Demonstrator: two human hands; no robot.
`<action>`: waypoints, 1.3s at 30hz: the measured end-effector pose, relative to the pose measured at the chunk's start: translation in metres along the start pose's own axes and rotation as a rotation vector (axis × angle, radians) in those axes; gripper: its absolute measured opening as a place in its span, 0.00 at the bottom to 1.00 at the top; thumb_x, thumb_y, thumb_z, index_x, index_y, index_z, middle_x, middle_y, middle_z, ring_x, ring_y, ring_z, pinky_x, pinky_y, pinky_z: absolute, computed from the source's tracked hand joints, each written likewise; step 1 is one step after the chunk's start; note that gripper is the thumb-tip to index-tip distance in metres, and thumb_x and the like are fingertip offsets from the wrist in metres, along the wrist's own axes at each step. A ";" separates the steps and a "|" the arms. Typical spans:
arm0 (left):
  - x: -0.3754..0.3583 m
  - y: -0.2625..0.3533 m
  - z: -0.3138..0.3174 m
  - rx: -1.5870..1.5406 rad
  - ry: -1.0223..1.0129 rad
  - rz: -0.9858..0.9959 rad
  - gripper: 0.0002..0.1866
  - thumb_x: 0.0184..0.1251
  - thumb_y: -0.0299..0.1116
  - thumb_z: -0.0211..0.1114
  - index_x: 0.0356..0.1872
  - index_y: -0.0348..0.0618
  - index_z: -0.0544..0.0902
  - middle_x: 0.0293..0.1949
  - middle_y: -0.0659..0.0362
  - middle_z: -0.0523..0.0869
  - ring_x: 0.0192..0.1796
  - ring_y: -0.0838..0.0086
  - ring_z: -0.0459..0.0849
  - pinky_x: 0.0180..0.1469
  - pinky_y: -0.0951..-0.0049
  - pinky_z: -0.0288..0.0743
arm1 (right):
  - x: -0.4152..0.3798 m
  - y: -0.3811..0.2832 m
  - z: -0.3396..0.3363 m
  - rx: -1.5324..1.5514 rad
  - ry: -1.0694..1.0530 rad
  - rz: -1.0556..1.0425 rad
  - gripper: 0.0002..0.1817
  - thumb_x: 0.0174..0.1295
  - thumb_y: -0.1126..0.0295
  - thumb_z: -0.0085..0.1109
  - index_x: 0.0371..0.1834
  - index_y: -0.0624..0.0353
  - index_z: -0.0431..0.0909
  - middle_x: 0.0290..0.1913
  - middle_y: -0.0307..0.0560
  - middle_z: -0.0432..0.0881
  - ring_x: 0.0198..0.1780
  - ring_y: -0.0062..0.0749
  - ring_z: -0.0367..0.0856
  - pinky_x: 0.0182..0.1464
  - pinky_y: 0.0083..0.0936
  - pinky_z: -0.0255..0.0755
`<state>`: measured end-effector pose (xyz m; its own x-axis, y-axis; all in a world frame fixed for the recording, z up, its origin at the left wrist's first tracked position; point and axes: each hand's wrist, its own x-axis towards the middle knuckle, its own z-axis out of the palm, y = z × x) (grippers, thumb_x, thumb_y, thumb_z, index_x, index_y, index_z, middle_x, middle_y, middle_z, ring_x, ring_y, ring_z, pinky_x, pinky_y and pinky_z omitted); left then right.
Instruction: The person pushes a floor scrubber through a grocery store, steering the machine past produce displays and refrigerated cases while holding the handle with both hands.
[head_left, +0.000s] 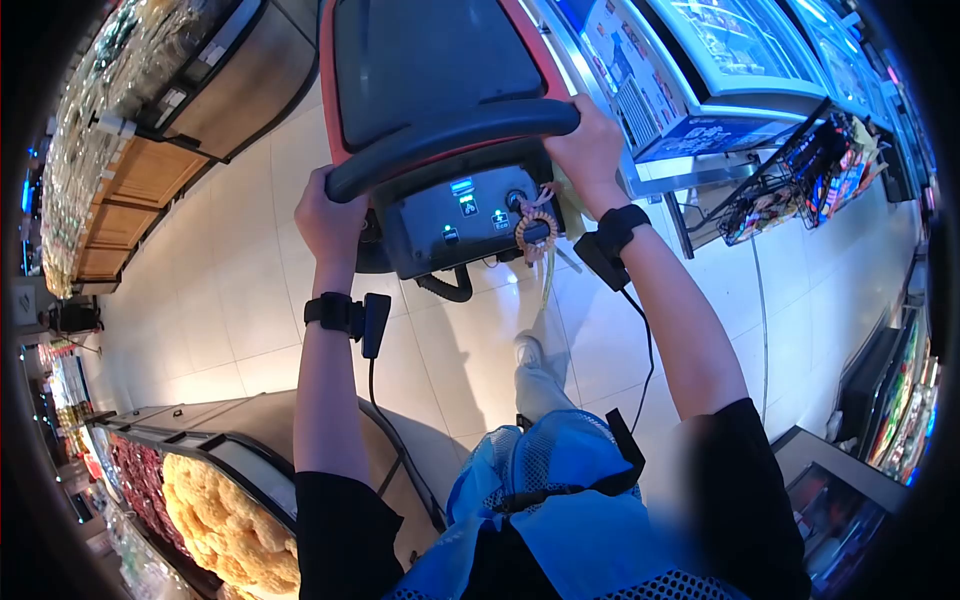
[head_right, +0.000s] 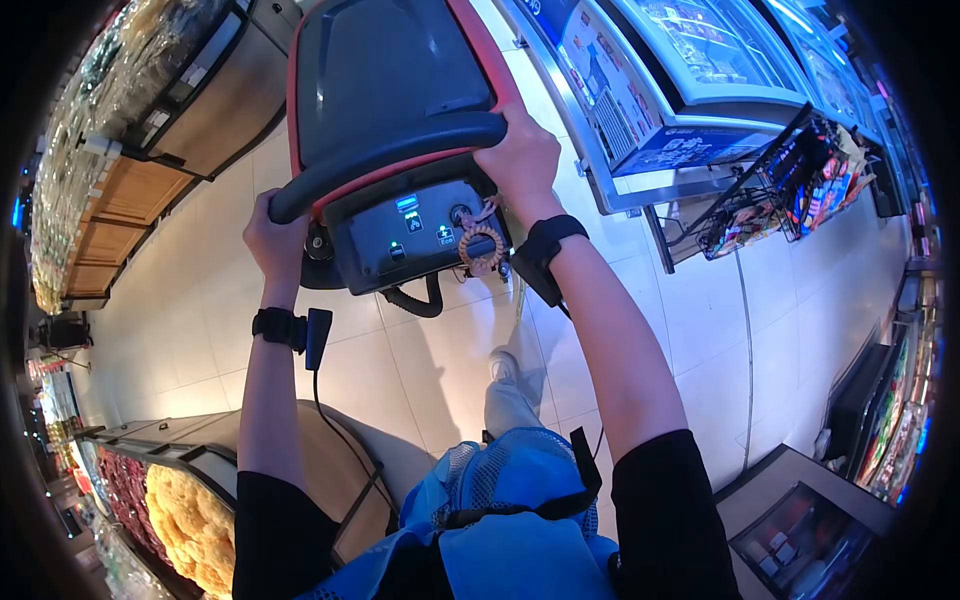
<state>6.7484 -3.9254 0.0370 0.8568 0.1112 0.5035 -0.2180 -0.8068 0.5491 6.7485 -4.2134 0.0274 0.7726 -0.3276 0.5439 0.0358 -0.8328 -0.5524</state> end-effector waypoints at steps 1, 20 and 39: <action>0.011 -0.005 0.007 0.008 0.010 0.009 0.19 0.35 0.30 0.73 0.35 0.42 0.79 0.27 0.53 0.83 0.31 0.62 0.83 0.34 0.70 0.77 | 0.009 0.001 0.011 0.021 0.013 -0.012 0.15 0.36 0.66 0.66 0.30 0.53 0.76 0.24 0.49 0.80 0.28 0.44 0.80 0.32 0.32 0.74; 0.263 -0.082 0.158 0.010 0.020 0.016 0.18 0.37 0.34 0.73 0.34 0.46 0.80 0.27 0.53 0.83 0.32 0.61 0.83 0.36 0.68 0.76 | 0.229 0.016 0.212 0.007 -0.046 0.074 0.14 0.36 0.65 0.64 0.30 0.54 0.77 0.25 0.51 0.80 0.31 0.46 0.80 0.35 0.35 0.73; 0.530 -0.171 0.313 -0.079 0.025 0.107 0.18 0.34 0.32 0.74 0.30 0.42 0.77 0.25 0.54 0.82 0.28 0.60 0.82 0.30 0.69 0.76 | 0.459 0.031 0.424 -0.010 -0.013 0.067 0.16 0.37 0.65 0.68 0.29 0.57 0.76 0.25 0.52 0.80 0.30 0.47 0.80 0.34 0.33 0.74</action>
<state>7.3860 -3.9095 0.0013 0.8149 0.0418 0.5781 -0.3446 -0.7671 0.5412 7.3732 -4.2001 -0.0082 0.7810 -0.3771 0.4979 -0.0227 -0.8138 -0.5808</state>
